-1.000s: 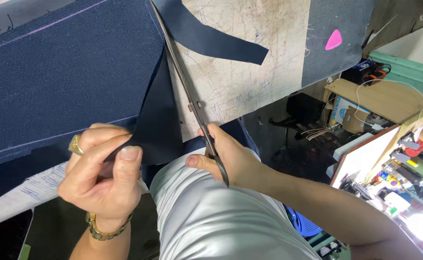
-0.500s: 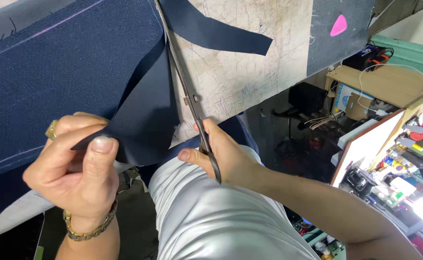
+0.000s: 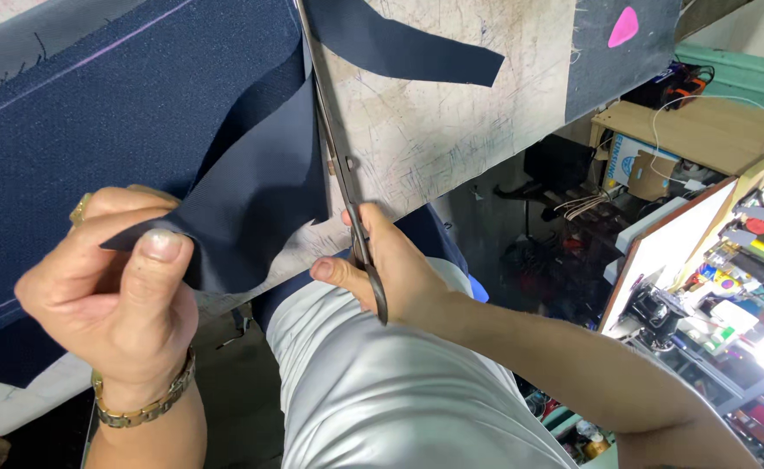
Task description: The person cuts out a curved shape from dark blue fabric using large shears, then aligns a wooden ruler and uses a pink chalk block to mark a line along one edge.
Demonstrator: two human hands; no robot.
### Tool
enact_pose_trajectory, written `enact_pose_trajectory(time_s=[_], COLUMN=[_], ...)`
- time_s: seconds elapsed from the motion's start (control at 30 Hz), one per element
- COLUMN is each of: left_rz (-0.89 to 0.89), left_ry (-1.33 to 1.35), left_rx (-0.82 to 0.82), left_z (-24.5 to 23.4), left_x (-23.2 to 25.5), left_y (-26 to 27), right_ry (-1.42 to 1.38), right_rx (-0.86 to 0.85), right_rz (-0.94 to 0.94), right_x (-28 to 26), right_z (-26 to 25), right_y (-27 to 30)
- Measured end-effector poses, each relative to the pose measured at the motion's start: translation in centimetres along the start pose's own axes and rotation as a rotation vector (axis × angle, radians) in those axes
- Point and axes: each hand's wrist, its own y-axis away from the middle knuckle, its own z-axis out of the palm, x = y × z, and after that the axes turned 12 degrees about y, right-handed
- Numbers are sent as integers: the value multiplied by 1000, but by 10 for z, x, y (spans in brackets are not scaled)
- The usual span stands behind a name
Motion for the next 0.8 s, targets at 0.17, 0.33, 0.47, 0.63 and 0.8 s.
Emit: enact_pose_trajectory(time_s=[0.17, 0.33, 0.47, 0.63, 0.8], left_rz=[-17, -38, -49, -45, -44], left_ry=[2, 26, 40, 46, 85], left_rx=[-9, -17, -23, -3, -3], left_z=[-3, -5, -5, -2, 6], left_x=[0, -3, -4, -4, 1], left_y=[-2, -2, -2, -2, -3], right_ry=[-101, -42, -225, -341, -36], right_rx=[-23, -32, -54, -94, -349], right_rz=[-12, 42, -50, -65, -471], right_x=[0, 0, 2, 16, 37], right_z=[6, 8, 13, 7, -49], right_y=[-1, -5, -7, -15, -3])
